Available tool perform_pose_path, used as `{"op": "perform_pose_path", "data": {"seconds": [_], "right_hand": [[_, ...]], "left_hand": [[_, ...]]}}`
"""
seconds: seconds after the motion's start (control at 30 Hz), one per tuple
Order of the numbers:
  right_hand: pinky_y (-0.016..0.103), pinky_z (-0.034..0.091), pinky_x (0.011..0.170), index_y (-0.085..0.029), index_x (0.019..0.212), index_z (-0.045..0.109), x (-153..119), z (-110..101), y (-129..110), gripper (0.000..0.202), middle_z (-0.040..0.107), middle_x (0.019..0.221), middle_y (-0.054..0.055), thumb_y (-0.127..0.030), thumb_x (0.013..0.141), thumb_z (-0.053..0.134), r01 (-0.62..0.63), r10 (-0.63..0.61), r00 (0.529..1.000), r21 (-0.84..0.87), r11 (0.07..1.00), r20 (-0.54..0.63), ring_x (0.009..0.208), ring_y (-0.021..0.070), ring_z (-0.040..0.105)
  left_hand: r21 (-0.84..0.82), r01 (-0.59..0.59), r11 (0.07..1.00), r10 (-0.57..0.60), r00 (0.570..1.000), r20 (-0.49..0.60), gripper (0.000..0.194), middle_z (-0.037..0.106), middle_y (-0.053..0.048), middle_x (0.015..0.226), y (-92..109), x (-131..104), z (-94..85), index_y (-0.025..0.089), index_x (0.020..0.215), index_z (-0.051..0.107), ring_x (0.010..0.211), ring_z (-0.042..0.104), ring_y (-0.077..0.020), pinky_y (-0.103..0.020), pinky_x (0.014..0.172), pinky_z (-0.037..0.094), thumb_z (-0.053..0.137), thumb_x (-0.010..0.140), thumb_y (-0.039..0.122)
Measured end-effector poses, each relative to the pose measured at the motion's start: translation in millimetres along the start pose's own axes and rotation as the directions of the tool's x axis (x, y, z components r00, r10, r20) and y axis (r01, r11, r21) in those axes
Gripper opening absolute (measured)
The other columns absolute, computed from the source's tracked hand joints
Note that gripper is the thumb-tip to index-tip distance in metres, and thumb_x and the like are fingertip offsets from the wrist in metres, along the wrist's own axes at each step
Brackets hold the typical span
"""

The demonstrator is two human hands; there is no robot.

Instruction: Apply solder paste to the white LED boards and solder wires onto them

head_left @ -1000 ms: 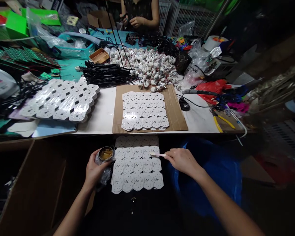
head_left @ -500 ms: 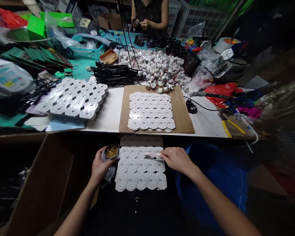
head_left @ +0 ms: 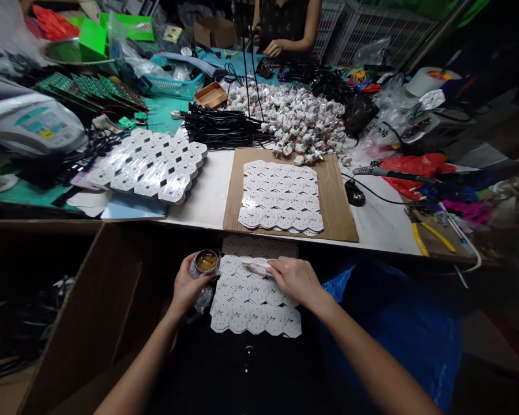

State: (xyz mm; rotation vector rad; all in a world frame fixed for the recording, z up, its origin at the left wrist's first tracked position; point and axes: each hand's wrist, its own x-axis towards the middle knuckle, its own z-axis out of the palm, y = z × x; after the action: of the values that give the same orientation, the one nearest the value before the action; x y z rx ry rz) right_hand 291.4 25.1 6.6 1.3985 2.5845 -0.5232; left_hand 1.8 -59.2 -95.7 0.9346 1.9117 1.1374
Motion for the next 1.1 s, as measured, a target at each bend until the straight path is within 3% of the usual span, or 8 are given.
{"op": "perform_pose_path", "data": {"seconds": [0.1,0.27,0.47,0.63,0.77,0.97,1.1], "right_hand": [[0.025,0.037,0.060,-0.022,0.106,0.072,10.0,5.0,-11.1,0.028,0.073,0.092,0.005,-0.034,0.103,0.047,0.013,-0.014,1.000,-0.028,1.000,-0.016,0.082,0.0173,0.068],[0.025,0.039,0.062,-0.021,0.094,0.074,11.0,3.1,-17.8,0.028,0.074,0.092,0.005,-0.034,0.101,0.050,0.086,-0.085,0.993,-0.010,0.996,0.087,0.080,0.0177,0.069],[0.024,0.041,0.063,-0.023,0.109,0.071,25.7,2.7,-31.4,0.032,0.073,0.096,0.005,-0.037,0.104,0.043,0.053,-0.052,0.998,-0.018,0.998,0.033,0.086,0.0186,0.069],[0.025,0.042,0.064,-0.020,0.101,0.072,38.4,-0.6,-46.3,0.034,0.073,0.098,0.008,-0.034,0.104,0.042,0.110,-0.102,0.990,-0.085,0.990,0.094,0.085,0.0199,0.069],[0.024,0.041,0.064,-0.021,0.098,0.072,26.9,-2.0,-50.2,0.031,0.074,0.095,0.006,-0.035,0.103,0.045,0.219,-0.212,0.967,-0.031,0.975,0.144,0.082,0.0187,0.068],[0.024,0.038,0.062,-0.018,0.096,0.071,3.7,9.3,-60.4,0.030,0.073,0.092,0.008,-0.032,0.103,0.045,0.239,-0.230,0.956,-0.029,0.971,0.183,0.080,0.0180,0.067],[0.024,0.035,0.060,-0.021,0.099,0.072,-9.7,14.0,-51.5,0.028,0.073,0.088,0.005,-0.032,0.102,0.046,0.258,-0.262,0.949,0.045,0.965,0.178,0.075,0.0162,0.066]], "left_hand": [[-0.014,-0.005,1.000,0.005,1.000,0.000,0.069,0.069,-0.008,0.115,0.0,-0.8,0.6,0.020,0.118,0.061,0.106,0.067,-0.0260,-0.040,0.096,0.052,0.089,0.057,0.033],[-0.031,-0.001,1.000,0.001,1.000,-0.017,0.068,0.069,-0.009,0.114,1.7,-1.8,0.6,0.019,0.117,0.062,0.105,0.067,-0.0269,-0.040,0.094,0.053,0.089,0.056,0.033],[-0.072,0.026,0.997,-0.029,0.999,-0.036,0.071,0.070,-0.009,0.112,-0.9,-1.8,2.5,0.019,0.116,0.062,0.105,0.067,-0.0270,-0.044,0.098,0.051,0.090,0.052,0.032],[-0.108,0.022,0.994,-0.024,0.999,-0.022,0.071,0.070,-0.009,0.113,-5.8,-1.5,3.2,0.019,0.117,0.061,0.106,0.066,-0.0270,-0.045,0.099,0.050,0.089,0.053,0.031],[-0.100,0.004,0.995,-0.005,1.000,-0.014,0.069,0.069,-0.009,0.113,-8.1,-1.2,1.7,0.019,0.117,0.061,0.106,0.066,-0.0261,-0.044,0.099,0.049,0.089,0.055,0.032],[-0.119,0.006,0.993,-0.009,1.000,-0.027,0.069,0.070,-0.008,0.112,-2.9,-2.7,2.3,0.019,0.115,0.061,0.105,0.067,-0.0261,-0.042,0.098,0.051,0.089,0.053,0.032],[-0.107,0.007,0.994,-0.011,0.999,-0.036,0.067,0.070,-0.008,0.112,-0.8,-3.7,2.7,0.018,0.114,0.062,0.105,0.067,-0.0259,-0.042,0.098,0.051,0.088,0.054,0.030]]}}
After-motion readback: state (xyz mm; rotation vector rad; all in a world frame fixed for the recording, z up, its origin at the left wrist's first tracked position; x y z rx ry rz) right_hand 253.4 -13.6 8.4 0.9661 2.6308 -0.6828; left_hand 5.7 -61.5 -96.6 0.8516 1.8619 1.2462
